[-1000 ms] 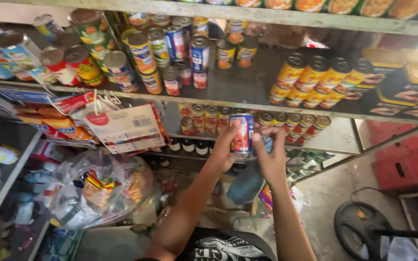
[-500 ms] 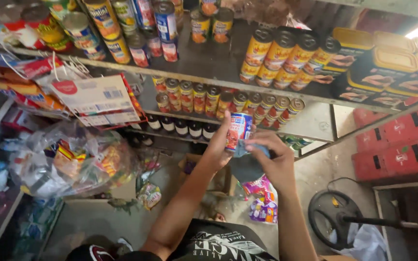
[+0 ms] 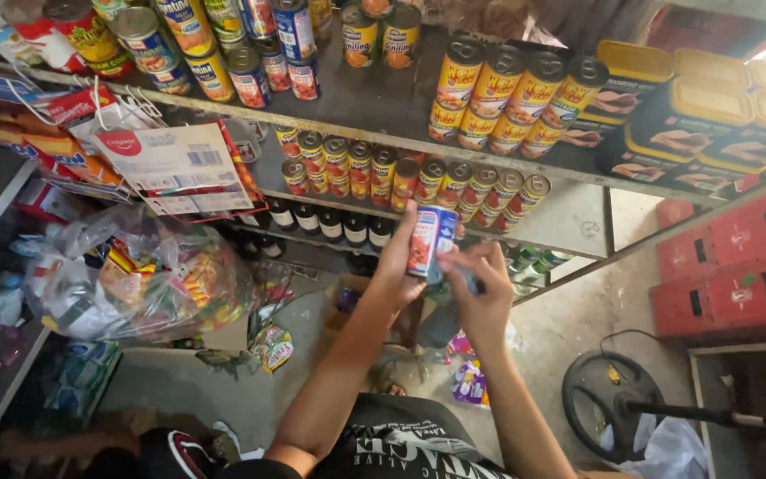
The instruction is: The recorder is wiping down various canned goods on a store shelf using a cleaning cloth.
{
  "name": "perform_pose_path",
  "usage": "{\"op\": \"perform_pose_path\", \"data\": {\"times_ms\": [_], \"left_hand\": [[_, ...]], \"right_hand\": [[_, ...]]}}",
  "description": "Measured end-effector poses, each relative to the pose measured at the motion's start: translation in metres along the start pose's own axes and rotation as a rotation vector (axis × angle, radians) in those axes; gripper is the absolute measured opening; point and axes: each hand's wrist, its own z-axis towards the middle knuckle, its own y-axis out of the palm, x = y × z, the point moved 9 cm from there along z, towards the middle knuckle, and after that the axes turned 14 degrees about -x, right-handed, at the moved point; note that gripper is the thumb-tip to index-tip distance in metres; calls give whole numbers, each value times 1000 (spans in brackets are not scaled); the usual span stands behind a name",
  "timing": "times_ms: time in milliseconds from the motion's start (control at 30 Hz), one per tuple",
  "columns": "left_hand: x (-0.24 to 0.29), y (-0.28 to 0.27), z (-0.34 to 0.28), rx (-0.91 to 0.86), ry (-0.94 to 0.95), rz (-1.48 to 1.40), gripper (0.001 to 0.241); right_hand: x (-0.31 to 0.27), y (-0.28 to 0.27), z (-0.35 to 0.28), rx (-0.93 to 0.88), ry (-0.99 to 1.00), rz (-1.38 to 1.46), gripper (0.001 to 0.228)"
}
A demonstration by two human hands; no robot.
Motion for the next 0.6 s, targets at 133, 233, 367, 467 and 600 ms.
{"op": "perform_pose_path", "data": {"times_ms": [133, 233, 367, 467, 600], "left_hand": [[23, 19, -1, -15, 110, 174, 48], [8, -13, -3, 75, 57, 194, 56], [19, -11, -4, 60, 113, 178, 42], [44, 8, -13, 96, 169, 272, 44], [65, 10, -26, 220, 199, 336, 45]], "right_hand": [[4, -2, 8, 39, 39, -12, 22], [-1, -8, 32, 87, -38, -48, 25], [6, 0, 37, 109, 84, -10, 20], [-1, 17, 13, 66, 68, 48, 21], [-16, 31, 16, -55, 17, -21, 19]]}}
